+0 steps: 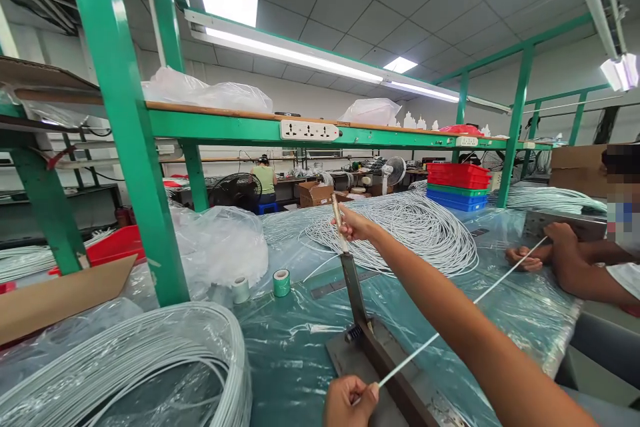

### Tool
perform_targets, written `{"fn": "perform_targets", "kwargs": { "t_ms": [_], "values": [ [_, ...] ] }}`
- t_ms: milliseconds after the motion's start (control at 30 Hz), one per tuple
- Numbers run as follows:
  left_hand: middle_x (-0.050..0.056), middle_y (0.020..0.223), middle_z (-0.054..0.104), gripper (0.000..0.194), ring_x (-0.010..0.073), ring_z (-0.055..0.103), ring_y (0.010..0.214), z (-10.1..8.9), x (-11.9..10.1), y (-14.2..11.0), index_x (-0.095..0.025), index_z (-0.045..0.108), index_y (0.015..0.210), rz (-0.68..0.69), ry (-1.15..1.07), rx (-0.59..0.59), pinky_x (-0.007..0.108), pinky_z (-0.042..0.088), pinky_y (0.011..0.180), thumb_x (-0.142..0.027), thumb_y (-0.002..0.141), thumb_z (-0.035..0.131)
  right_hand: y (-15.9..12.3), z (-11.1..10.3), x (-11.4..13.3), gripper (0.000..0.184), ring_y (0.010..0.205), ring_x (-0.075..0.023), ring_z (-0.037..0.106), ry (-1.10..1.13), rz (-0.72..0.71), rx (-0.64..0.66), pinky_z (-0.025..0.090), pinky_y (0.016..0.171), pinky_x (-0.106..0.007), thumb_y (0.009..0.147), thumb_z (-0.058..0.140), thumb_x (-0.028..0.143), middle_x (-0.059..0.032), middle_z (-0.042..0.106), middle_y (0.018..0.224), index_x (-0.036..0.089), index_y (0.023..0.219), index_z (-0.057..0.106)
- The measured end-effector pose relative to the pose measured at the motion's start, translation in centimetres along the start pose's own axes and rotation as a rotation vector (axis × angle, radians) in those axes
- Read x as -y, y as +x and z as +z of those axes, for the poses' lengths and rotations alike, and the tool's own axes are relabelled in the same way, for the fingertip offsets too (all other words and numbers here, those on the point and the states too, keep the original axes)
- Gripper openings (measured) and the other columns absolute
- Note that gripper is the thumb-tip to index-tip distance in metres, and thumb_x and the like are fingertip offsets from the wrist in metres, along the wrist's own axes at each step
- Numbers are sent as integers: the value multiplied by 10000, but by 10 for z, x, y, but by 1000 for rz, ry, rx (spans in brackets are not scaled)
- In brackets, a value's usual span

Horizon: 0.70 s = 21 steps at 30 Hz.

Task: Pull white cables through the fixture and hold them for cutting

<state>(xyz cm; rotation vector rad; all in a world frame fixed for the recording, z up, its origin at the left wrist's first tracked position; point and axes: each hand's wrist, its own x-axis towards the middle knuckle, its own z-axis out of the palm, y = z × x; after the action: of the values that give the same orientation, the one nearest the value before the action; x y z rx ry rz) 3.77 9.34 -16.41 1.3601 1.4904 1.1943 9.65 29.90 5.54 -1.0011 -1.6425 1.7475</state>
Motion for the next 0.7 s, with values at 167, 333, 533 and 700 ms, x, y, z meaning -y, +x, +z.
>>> {"fn": "perform_targets", "kwargs": {
  "t_ms": [167,333,533,700],
  "values": [
    [-69,413,315,356,82,266,445,-3,-12,-6,-179,447,439,5,-59,16,228,184,458,-503,572,505,-78,-16,1,574,290,-48,248,69,-154,73,248,345,-150,774,138,630,58,368,364,180,884,477],
    [-67,423,324,329,80,237,452,-6,-25,-12,-181,444,449,-24,-106,49,234,164,469,-484,561,505,-188,-26,-35,459,364,-101,500,101,-125,84,336,360,-163,800,258,558,-47,576,487,158,805,483],
    [-76,414,296,342,86,233,460,-9,-39,-17,-189,443,432,-69,-99,71,235,149,480,-514,514,509,-272,-20,-101,525,381,-87,526,122,144,44,364,357,-127,756,471,360,-53,605,555,163,1215,308],
    [-67,420,317,327,91,253,467,-9,-44,-18,-194,427,420,-73,-89,63,233,160,483,-500,511,503,-295,-2,-125,633,355,-65,490,134,299,-34,318,300,-121,658,493,278,-27,576,646,198,1247,274]
  ]
}}
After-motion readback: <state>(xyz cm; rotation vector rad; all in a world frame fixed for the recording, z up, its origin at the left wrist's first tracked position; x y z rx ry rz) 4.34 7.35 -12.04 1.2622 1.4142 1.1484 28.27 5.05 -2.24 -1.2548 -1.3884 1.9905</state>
